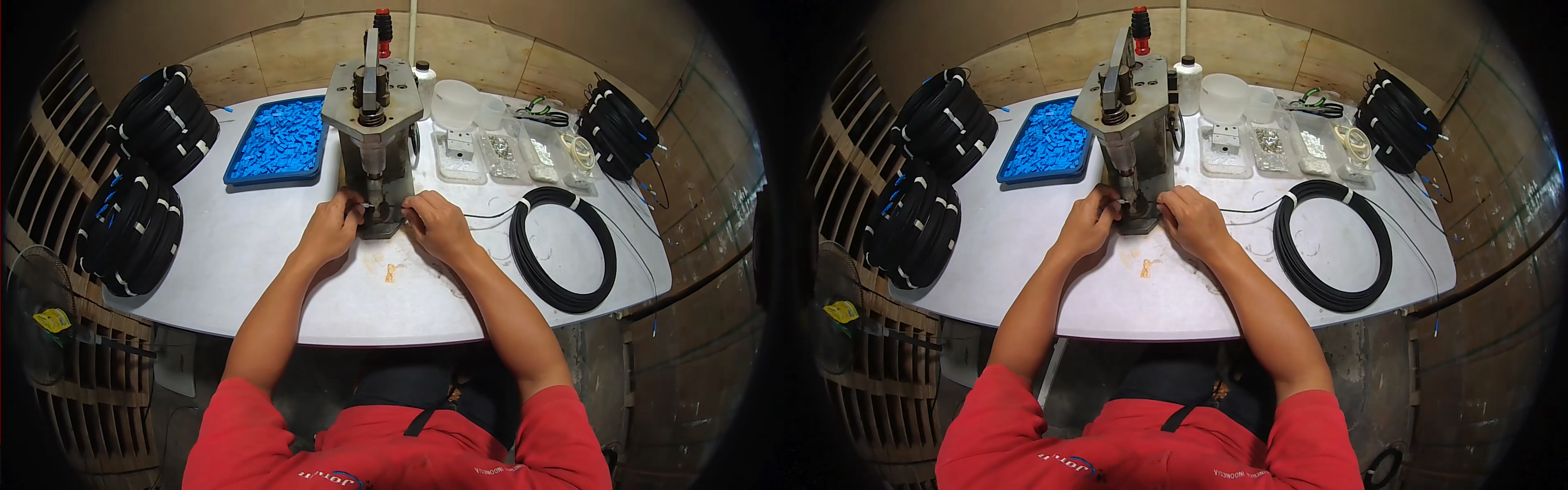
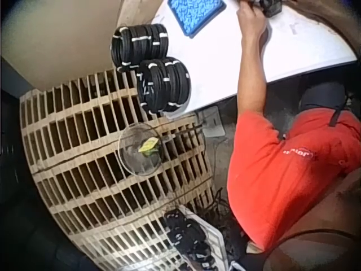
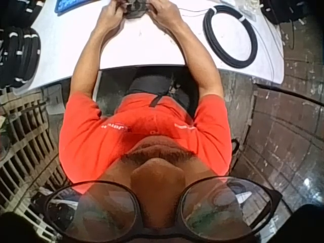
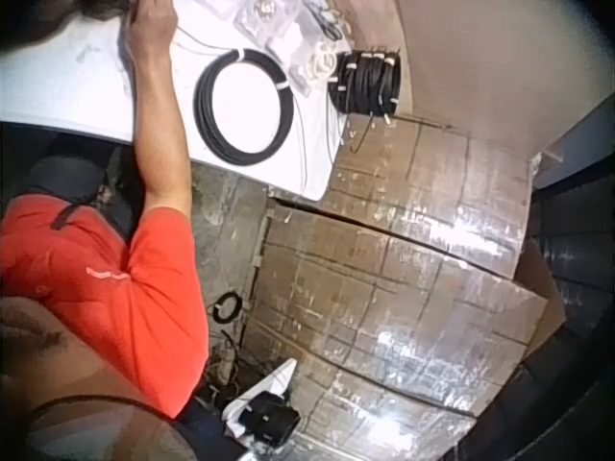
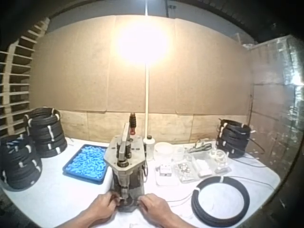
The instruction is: Assembling cable harnesses by taping wire coils and crimping connectors using an industrial crimping machine.
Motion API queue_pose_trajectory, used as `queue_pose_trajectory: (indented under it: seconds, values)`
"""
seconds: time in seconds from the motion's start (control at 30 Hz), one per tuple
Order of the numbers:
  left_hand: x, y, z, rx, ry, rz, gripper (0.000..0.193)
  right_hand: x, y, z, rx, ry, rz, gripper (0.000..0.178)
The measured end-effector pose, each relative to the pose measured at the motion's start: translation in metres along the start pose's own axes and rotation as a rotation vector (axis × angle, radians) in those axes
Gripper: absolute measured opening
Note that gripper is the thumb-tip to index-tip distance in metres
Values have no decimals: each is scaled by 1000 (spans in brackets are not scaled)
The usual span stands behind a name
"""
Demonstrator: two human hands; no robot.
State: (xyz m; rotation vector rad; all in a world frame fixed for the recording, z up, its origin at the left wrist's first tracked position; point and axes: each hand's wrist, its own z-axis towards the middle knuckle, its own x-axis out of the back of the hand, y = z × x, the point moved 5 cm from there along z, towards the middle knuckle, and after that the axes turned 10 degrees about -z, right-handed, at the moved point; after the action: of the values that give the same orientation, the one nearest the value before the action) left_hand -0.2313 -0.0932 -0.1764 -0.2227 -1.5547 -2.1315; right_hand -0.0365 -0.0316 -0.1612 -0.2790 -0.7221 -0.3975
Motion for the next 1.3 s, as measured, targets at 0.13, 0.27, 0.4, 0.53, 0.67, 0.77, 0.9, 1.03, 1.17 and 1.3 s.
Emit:
queue_pose_trajectory:
  seconds: [0.13, 0.27, 0.4, 0.53, 0.67, 0.77, 0.9, 1.03, 1.17, 1.3]
  values:
    - [0, 0, 1, 27, -10, 10, 22, 0, 0, 0, 1, 5, 1, 11]
    - [1, 0, 1, 28, -7, 26, 24, 0, -1, 0, -2, 4, 0, 11]
    - [0, 0, 1, 48, -8, 48, 25, -1, 0, -1, -9, -4, -3, 11]
    - [0, -1, 2, 62, -15, 57, 25, -1, -1, -1, -23, -9, 3, 11]
    - [1, -2, 1, 46, -5, 59, 26, -2, -1, -1, -22, -10, -4, 10]
    - [0, 1, 2, 50, -6, 57, 26, -2, -1, -1, -14, -2, 13, 12]
    - [0, 1, 1, 50, -4, 35, 25, -2, -1, 0, -20, -22, 6, 13]
    - [1, 2, 1, 44, 10, 60, 24, -3, -2, 0, -13, 0, 27, 14]
    - [0, 0, 1, 34, -2, 45, 23, -3, -2, 0, -26, -9, 20, 14]
    - [0, -3, 1, 1, -6, 30, 23, -3, -2, 1, -15, 10, 26, 13]
